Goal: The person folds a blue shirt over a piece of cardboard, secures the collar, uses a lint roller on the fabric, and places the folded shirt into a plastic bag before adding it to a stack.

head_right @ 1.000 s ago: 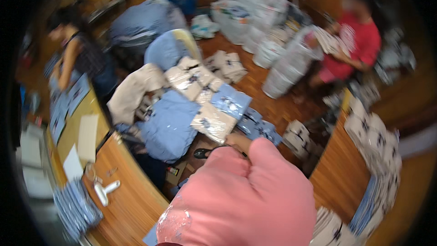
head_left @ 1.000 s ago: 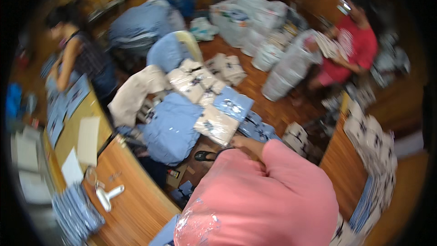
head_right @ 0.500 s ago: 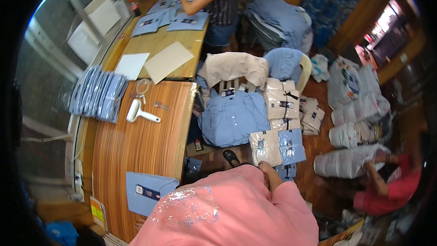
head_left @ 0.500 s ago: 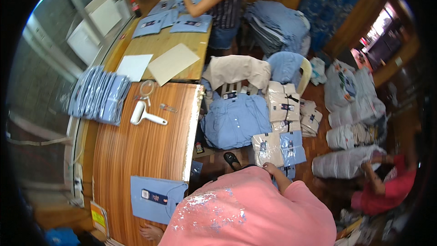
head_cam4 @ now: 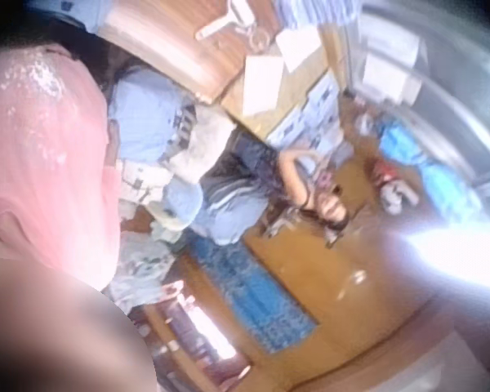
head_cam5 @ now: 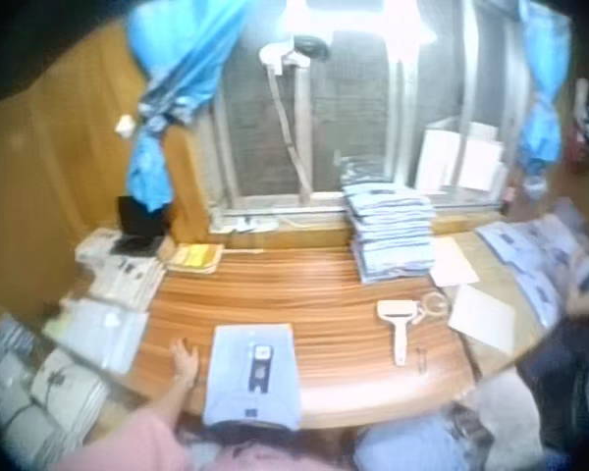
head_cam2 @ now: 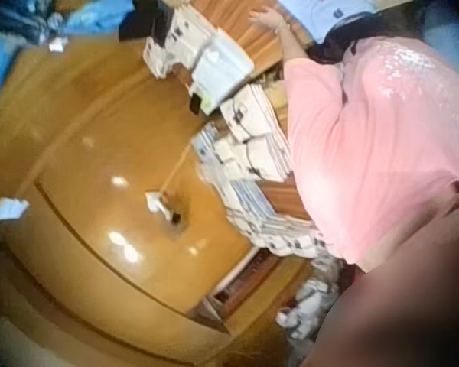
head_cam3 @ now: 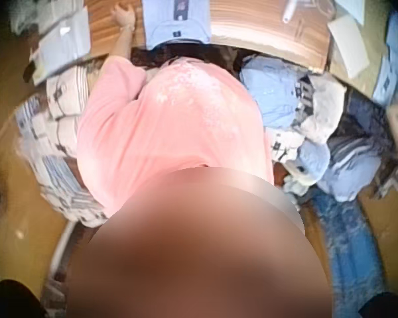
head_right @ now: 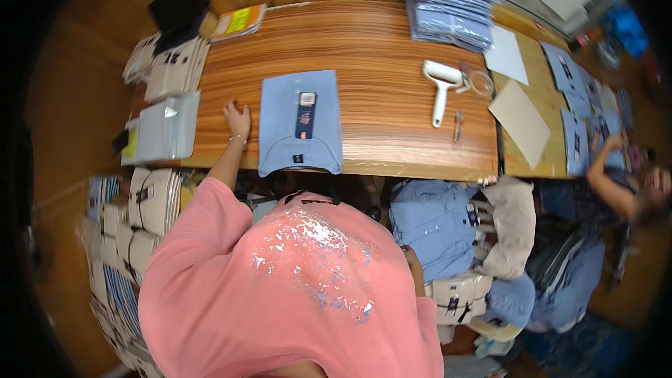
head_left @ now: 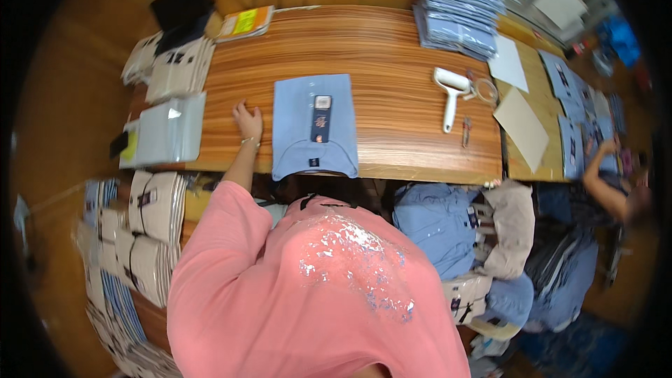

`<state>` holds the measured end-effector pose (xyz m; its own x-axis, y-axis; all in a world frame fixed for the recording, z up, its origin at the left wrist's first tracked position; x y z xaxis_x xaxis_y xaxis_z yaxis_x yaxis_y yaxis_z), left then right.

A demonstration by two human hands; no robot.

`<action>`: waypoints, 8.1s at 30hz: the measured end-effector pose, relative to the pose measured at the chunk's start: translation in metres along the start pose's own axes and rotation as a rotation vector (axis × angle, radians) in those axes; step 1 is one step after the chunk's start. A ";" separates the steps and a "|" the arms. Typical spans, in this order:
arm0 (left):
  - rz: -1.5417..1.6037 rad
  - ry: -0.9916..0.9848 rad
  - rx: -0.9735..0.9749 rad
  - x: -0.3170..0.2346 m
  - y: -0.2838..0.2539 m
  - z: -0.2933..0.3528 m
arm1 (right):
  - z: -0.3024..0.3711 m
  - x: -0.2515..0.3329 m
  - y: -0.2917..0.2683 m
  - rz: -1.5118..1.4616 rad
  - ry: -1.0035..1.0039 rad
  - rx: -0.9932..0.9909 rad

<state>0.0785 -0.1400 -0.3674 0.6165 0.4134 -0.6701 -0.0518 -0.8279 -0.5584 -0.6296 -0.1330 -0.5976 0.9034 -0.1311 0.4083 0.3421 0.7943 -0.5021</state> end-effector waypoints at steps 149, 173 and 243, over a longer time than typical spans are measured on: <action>0.635 -0.456 1.173 -0.033 0.090 -0.078 | -0.149 0.586 -0.216 0.032 -0.436 0.330; 0.341 -0.723 1.510 -0.019 0.068 -0.058 | -0.108 0.575 -0.202 -0.129 -0.348 0.613; 0.203 0.339 1.011 -0.158 0.002 0.001 | -0.045 0.519 -0.127 -0.685 -0.380 0.342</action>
<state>-0.0195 -0.2067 -0.2629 0.7005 0.0493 -0.7119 -0.7046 -0.1098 -0.7010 -0.1922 -0.3289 -0.3563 0.3568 -0.4881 0.7965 0.6290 0.7559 0.1815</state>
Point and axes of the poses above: each hand's wrist, its own z-axis away from the middle knuckle, its own y-axis out of the palm, x = y × z, the point moved 5 cm from there along -z, towards the middle knuckle, and after that the axes turned 13 degrees about z, right-handed, at the moved point
